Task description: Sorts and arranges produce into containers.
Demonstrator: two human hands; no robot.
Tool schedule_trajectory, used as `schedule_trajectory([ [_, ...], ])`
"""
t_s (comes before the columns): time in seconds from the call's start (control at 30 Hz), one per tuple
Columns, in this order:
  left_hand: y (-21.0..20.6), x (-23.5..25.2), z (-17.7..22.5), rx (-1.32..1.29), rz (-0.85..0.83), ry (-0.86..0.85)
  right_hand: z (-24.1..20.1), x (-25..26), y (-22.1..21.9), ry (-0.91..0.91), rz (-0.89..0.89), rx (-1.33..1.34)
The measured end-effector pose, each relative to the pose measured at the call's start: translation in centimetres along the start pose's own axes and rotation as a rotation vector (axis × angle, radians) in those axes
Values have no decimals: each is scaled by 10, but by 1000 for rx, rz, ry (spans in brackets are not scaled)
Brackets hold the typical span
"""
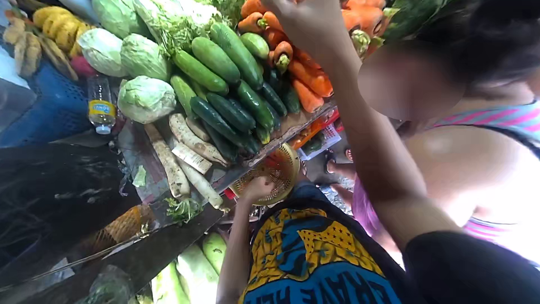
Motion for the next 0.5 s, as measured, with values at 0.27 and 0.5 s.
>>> schedule_trajectory([
  [0.27, -59, 34, -114, 221, 619, 436, 169, -243, -142, -659, -1243, -300],
  [0.5, -68, 43, -126, -396, 843, 685, 286, -247, -277, -679, -867, -574],
])
Point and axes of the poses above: each hand's wrist, its own x-axis towards the middle knuckle, its own y-axis out of the back of the hand, z = x × y, the point moved 2 cm from there along x, towards the middle knuckle, and after that the axes turned 8 degrees about -y, right-handed, at the moved point
